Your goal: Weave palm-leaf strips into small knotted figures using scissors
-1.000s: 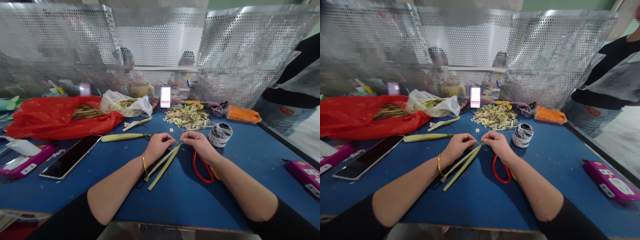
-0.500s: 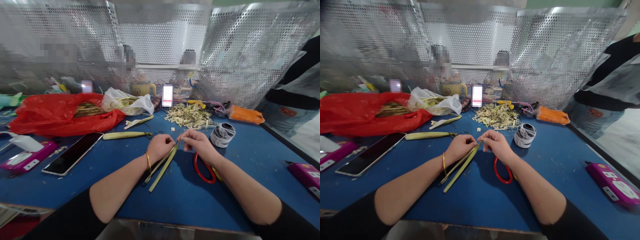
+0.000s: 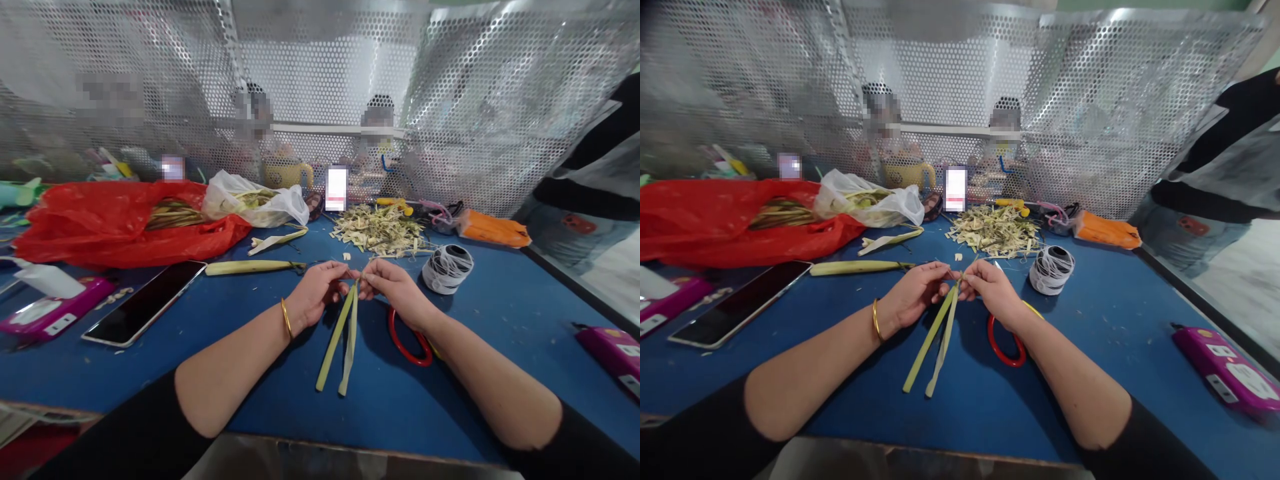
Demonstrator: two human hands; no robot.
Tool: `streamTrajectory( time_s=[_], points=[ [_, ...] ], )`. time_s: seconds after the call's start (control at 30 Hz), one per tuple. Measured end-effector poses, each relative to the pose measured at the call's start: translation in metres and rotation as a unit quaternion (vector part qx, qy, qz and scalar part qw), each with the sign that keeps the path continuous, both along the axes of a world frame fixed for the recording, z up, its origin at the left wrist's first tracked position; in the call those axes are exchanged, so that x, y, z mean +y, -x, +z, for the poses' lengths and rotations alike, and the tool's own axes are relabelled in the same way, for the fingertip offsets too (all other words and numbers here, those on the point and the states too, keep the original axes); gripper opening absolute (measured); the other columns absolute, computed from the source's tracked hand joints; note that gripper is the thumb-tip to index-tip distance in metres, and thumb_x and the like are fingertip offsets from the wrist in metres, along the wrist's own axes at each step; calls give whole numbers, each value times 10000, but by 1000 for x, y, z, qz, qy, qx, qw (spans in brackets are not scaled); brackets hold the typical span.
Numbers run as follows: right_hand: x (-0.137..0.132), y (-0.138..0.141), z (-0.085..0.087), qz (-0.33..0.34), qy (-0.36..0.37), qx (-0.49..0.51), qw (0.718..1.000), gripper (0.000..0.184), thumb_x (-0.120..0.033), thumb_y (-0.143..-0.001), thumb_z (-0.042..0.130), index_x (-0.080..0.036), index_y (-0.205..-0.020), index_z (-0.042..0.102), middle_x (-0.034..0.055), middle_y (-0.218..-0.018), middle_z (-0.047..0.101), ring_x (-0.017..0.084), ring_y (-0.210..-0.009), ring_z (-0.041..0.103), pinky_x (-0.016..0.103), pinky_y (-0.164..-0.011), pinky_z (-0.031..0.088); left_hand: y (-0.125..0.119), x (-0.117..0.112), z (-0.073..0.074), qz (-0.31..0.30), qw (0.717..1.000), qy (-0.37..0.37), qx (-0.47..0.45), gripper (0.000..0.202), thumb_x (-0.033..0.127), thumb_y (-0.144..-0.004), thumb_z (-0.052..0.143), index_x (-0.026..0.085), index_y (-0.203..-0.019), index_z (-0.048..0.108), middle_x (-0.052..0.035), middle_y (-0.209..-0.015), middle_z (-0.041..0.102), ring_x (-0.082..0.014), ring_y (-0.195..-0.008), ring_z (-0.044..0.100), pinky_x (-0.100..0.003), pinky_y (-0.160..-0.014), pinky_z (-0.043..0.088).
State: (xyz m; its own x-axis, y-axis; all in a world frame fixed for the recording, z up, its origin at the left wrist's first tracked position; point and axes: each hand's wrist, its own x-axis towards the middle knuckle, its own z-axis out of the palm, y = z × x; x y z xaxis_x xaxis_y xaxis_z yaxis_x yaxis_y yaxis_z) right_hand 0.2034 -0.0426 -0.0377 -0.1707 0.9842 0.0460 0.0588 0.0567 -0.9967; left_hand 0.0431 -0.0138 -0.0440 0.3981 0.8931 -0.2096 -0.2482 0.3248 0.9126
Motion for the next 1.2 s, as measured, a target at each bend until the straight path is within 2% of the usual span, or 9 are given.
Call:
streamTrajectory(
  time_s=[0.07, 0.17, 0.27, 0.4, 0.67, 0.87, 0.97, 1.07, 1.2],
  points=[
    [-1, 1, 1, 0, 0, -4, 1000, 216, -367, -749, 633, -197, -724, 503, -25, -661, 602, 112, -594, 604, 251, -588, 456, -1, 0, -1, -9, 1000, -13, 10, 114, 220, -818, 552, 152, -731, 524, -12, -721, 619, -35, -440, 474, -157, -382, 319],
    [-1, 2, 1, 0, -12, -33, 999, 190, -348, -762, 610, -204, -711, 496, -36, -623, 577, 107, -559, 570, 258, -585, 456, -3, -3, -2, -16, 995, -72, 62, 139, 210, -835, 535, 162, -712, 492, 38, -603, 550, -34, -413, 444, -154, -404, 338],
    [-1, 2, -1, -10, -43, -91, 995, 160, -299, -790, 567, -211, -688, 482, -52, -554, 531, 102, -513, 519, 252, -560, 435, -5, -4, -1, -13, 987, -121, 102, 134, 187, -837, 524, 166, -712, 479, 56, -579, 533, -32, -417, 439, -148, -429, 349],
    [1, 0, -5, -13, -67, -148, 987, 123, -220, -811, 495, -209, -690, 477, -52, -536, 521, 104, -503, 512, 246, -547, 404, -5, -4, -1, -9, 981, -143, 129, 145, 158, -835, 511, 169, -696, 470, 64, -551, 513, -35, -413, 428, -151, -434, 348],
    [3, -3, -10, -8, -74, -181, 981, 123, -180, -807, 459, -213, -690, 477, -56, -528, 521, 106, -492, 501, 242, -540, 386, -4, -2, -3, -8, 975, -157, 160, 164, 139, -838, 503, 172, -680, 475, 64, -536, 518, -42, -408, 432, -157, -422, 357],
    [3, -3, -5, 2, -54, -131, 990, 115, -288, -793, 534, -200, -720, 527, -29, -607, 576, 112, -535, 532, 248, -555, 413, -1, -1, -2, -20, 981, -120, 153, 156, 152, -821, 550, 150, -668, 520, 39, -550, 559, -45, -414, 458, -162, -423, 385],
    [2, -5, 1, -20, -77, -154, 985, 128, -316, -802, 546, -199, -749, 554, -28, -578, 563, 124, -544, 513, 258, -566, 402, 1, -1, 0, -37, 984, -91, 151, 141, 187, -801, 593, 132, -672, 573, 14, -574, 594, -47, -431, 480, -168, -438, 408],
    [0, -5, 5, -21, -123, -188, 974, 114, -280, -822, 529, -202, -741, 549, -34, -587, 537, 119, -559, 502, 249, -569, 394, 1, -2, 2, -45, 981, -81, 171, 145, 194, -777, 612, 126, -649, 601, 3, -568, 601, -50, -433, 481, -169, -434, 403],
    [-2, -4, 5, -6, -163, -234, 959, 114, -220, -840, 499, -197, -738, 546, -37, -609, 522, 111, -566, 492, 231, -557, 383, 1, -2, 3, -73, 968, -111, 211, 167, 218, -750, 618, 128, -609, 616, 4, -541, 592, -56, -432, 480, -168, -419, 371]
  ],
)
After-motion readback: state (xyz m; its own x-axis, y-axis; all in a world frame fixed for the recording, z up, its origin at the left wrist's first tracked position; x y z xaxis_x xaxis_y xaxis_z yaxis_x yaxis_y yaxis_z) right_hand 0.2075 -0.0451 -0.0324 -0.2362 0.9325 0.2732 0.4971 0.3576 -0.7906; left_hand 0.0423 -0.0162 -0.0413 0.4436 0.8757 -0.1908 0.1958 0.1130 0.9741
